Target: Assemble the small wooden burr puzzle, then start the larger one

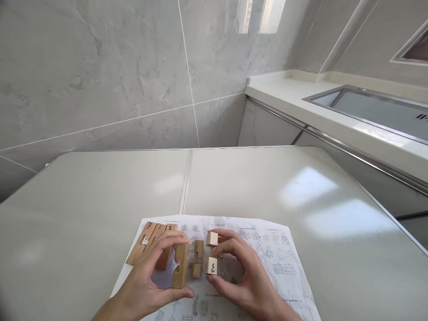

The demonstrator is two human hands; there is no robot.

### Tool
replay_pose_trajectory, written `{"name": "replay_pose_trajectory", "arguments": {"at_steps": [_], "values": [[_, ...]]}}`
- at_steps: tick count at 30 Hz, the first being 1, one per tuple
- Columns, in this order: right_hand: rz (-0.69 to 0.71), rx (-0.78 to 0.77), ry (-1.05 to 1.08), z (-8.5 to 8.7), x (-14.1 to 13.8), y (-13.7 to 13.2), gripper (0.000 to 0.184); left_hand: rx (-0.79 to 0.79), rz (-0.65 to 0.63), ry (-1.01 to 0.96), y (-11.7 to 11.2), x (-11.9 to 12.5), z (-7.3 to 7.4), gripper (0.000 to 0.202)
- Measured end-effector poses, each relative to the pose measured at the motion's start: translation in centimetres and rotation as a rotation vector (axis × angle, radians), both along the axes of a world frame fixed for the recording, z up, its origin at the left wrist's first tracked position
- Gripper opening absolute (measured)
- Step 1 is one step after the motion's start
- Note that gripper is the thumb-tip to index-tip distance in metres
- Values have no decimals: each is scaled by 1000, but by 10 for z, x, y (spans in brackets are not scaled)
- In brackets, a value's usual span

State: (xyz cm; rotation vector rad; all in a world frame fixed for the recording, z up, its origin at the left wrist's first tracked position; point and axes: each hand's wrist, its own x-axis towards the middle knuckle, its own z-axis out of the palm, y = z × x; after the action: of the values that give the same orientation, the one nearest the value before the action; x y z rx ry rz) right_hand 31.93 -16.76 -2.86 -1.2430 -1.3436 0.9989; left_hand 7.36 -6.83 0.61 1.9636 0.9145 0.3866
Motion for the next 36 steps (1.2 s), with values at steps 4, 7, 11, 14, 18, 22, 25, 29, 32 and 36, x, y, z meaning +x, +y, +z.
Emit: {"name": "replay_pose_trajectory", "arguments": {"at_steps": [4,7,11,14,18,22,25,29,32,36], "values": [[48,-121,274,-1,-1,0,63,-58,60,2,-3,4,3,65],[60,-184,322,-2,-1,0,68,-263,90,-41,-4,8,8,66],[31,-170,315,-3,1,0,62,-606,79,-170,-7,14,13,69],[32,-181,321,-2,0,1,62,-642,167,-171,-10,16,17,75],[41,-211,328,-1,0,1,62,-701,192,-162,-12,15,21,84],[42,-241,315,-1,0,0,62,-790,75,-207,-7,8,20,86],[48,-251,298,0,0,0,62,-806,44,-218,-5,4,13,75],[42,-214,265,0,0,0,62,-642,95,-177,-9,4,8,71],[24,-174,216,1,0,0,60,-560,130,-172,-9,8,10,72],[1,-65,117,4,-2,-1,62,-547,122,-57,-3,14,14,66]]}}
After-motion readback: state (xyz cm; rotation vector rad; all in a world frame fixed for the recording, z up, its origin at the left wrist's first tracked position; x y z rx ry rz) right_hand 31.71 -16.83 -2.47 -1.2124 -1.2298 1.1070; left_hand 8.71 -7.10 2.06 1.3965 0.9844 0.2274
